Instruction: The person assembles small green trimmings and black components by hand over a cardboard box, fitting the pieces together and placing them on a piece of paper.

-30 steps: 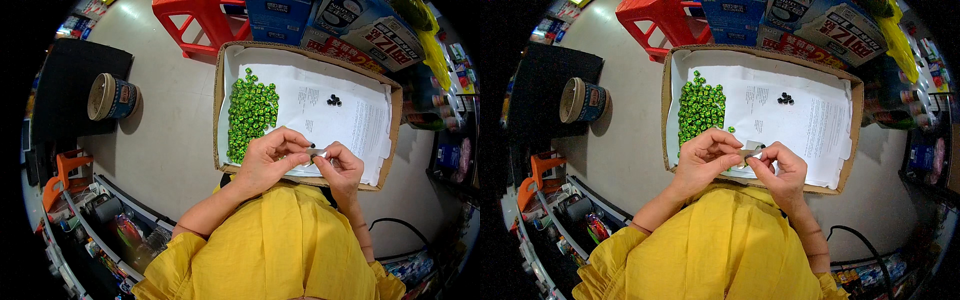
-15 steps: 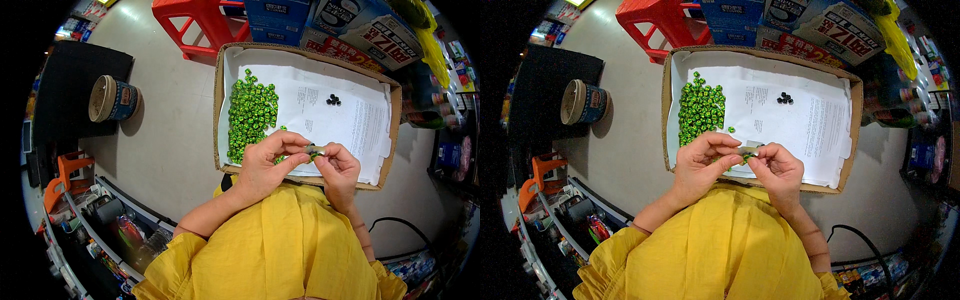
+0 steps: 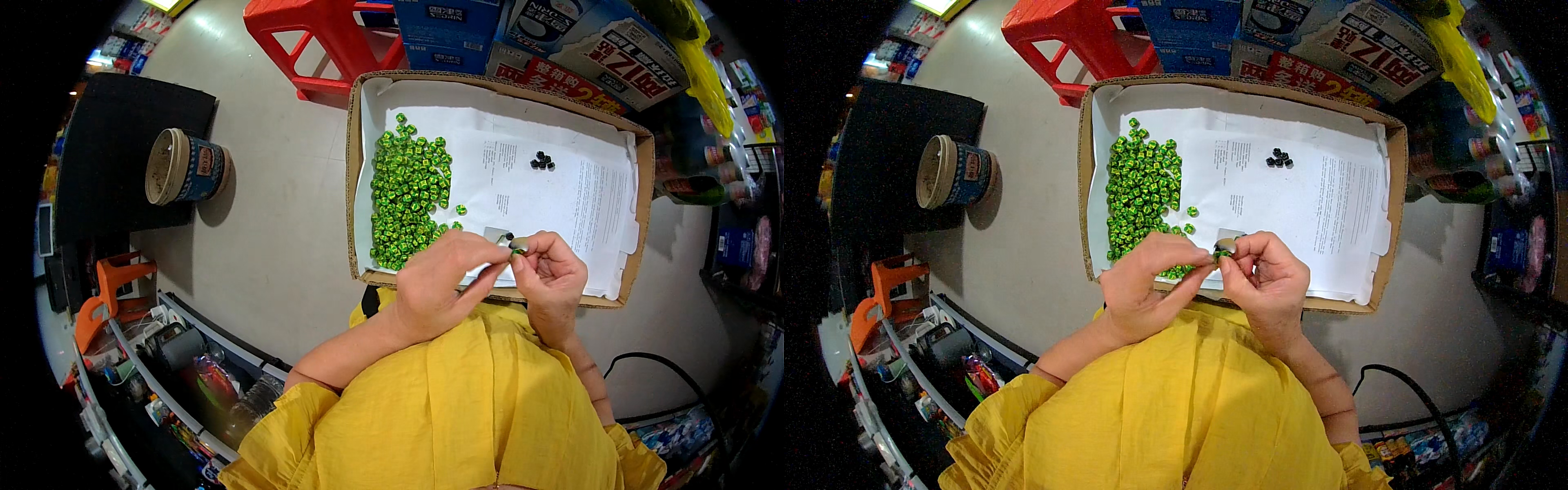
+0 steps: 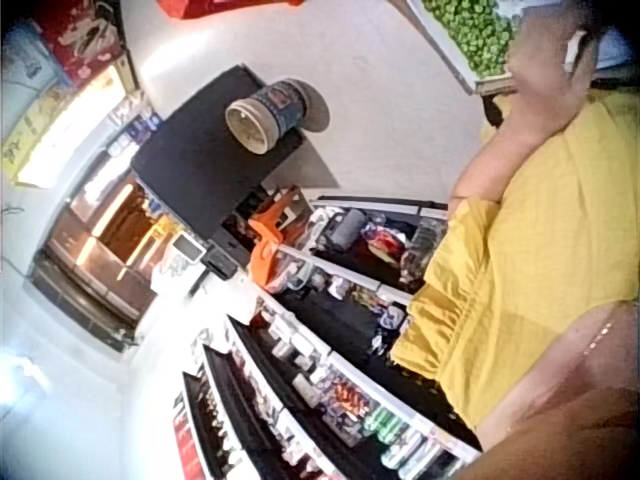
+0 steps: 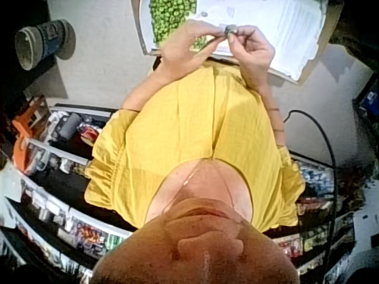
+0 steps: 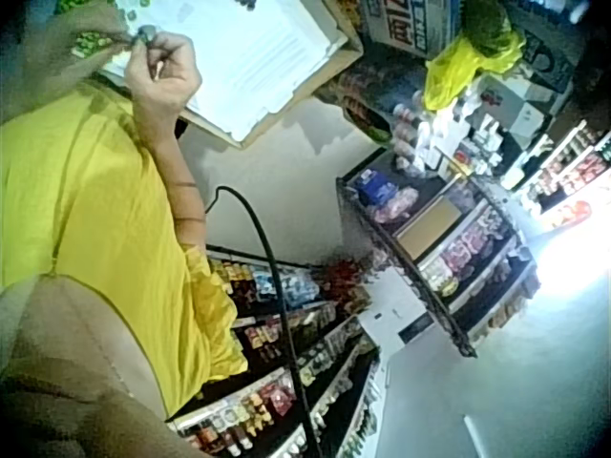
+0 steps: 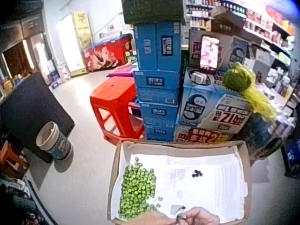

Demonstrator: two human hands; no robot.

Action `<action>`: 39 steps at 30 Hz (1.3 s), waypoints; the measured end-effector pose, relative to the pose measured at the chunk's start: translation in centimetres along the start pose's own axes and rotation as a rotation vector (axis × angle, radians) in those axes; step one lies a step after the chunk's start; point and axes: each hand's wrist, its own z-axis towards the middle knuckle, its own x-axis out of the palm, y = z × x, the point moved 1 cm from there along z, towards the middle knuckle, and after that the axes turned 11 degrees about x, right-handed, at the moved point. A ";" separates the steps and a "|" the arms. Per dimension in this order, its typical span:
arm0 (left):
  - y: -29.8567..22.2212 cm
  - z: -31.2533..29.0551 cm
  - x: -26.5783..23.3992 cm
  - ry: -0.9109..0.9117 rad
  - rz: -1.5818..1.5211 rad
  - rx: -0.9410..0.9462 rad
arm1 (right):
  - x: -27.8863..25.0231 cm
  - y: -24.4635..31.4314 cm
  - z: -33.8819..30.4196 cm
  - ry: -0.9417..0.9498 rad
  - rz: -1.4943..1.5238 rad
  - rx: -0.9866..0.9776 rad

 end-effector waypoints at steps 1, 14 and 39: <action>-0.1 -0.2 -0.2 0.001 -0.074 -0.054 | 0.0 0.0 0.0 0.004 -0.003 -0.006; 1.3 0.2 -0.7 0.032 -0.689 -0.710 | -0.3 0.0 -0.1 0.091 -0.005 0.024; 2.2 0.1 -0.4 0.150 -0.126 0.367 | -1.3 1.1 -0.3 0.295 0.345 0.341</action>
